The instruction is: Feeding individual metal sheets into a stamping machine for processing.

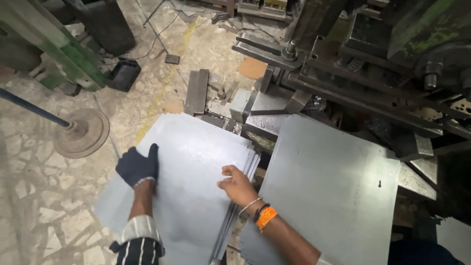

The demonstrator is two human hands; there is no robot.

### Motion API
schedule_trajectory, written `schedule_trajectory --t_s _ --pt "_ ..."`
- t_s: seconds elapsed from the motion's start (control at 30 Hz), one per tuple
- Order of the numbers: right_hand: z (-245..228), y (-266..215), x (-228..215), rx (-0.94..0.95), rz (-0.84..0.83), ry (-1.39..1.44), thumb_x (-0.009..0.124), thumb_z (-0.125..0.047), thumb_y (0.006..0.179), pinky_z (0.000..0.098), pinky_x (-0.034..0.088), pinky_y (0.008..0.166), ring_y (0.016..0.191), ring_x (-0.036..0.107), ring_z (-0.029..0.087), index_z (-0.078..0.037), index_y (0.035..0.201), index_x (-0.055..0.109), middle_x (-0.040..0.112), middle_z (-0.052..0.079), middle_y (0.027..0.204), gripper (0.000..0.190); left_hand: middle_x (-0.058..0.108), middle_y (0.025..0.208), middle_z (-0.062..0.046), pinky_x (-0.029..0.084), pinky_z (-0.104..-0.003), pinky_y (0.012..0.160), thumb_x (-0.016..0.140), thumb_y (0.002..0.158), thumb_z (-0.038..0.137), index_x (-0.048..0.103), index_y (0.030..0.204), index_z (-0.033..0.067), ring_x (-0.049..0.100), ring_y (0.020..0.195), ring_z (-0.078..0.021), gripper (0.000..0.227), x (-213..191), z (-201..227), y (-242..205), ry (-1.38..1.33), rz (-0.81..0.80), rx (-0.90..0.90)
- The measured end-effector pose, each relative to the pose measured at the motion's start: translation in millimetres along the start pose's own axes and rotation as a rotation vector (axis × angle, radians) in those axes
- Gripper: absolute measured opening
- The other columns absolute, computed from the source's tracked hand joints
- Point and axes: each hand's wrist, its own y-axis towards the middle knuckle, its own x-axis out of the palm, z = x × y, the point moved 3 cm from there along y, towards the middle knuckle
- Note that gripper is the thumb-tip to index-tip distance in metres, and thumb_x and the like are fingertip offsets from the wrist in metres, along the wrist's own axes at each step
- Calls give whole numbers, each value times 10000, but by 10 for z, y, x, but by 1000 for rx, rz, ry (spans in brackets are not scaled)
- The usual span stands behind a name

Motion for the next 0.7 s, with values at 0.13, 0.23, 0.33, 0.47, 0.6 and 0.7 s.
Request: schedule_trajectory --t_s 0.13,0.23,0.33,0.47,0.6,0.7 --pt "141 26 126 58 -27 -12 748 -165 824 391 582 943 1212 653 309 -81 1356 565 636 189 1354 569 725 1054 -107 425 -431 869 535 850 857 686 1165 137 671 1000 -310 801 -71 128 -253 18 89 -61" --pt "68 -62 130 25 -43 56 743 -120 813 411 585 938 1193 654 372 -35 1337 569 622 245 1348 559 725 1080 -116 417 -423 892 485 828 923 678 1152 141 668 1010 -307 868 -121 158 -283 31 54 -89" --pt "44 -64 131 -1 -35 117 732 -79 797 401 593 916 1150 681 352 -38 1329 581 640 243 1314 554 419 1625 -162 14 -514 1268 276 1009 804 344 1613 86 342 1504 -338 941 -238 361 -531 -2 -97 -84" --pt "134 57 153 14 -36 103 732 -90 799 387 596 909 1146 691 333 -51 1309 594 650 225 1307 530 603 1442 -199 151 -559 1268 633 950 575 574 1444 14 540 1364 -341 750 -664 910 -1147 -145 443 365" --pt "84 159 146 53 -59 75 733 -105 808 379 591 928 1179 676 327 -52 1304 602 648 223 1315 517 308 1674 -143 70 -582 1252 250 933 853 319 1621 148 245 1548 -347 988 -347 736 -833 64 -11 171" --pt "99 210 176 16 -52 126 720 -76 804 364 592 904 1148 690 297 -47 1313 605 658 218 1286 523 310 1674 -139 128 -556 1248 278 902 877 313 1612 106 281 1533 -339 1048 -443 667 -353 18 -83 35"
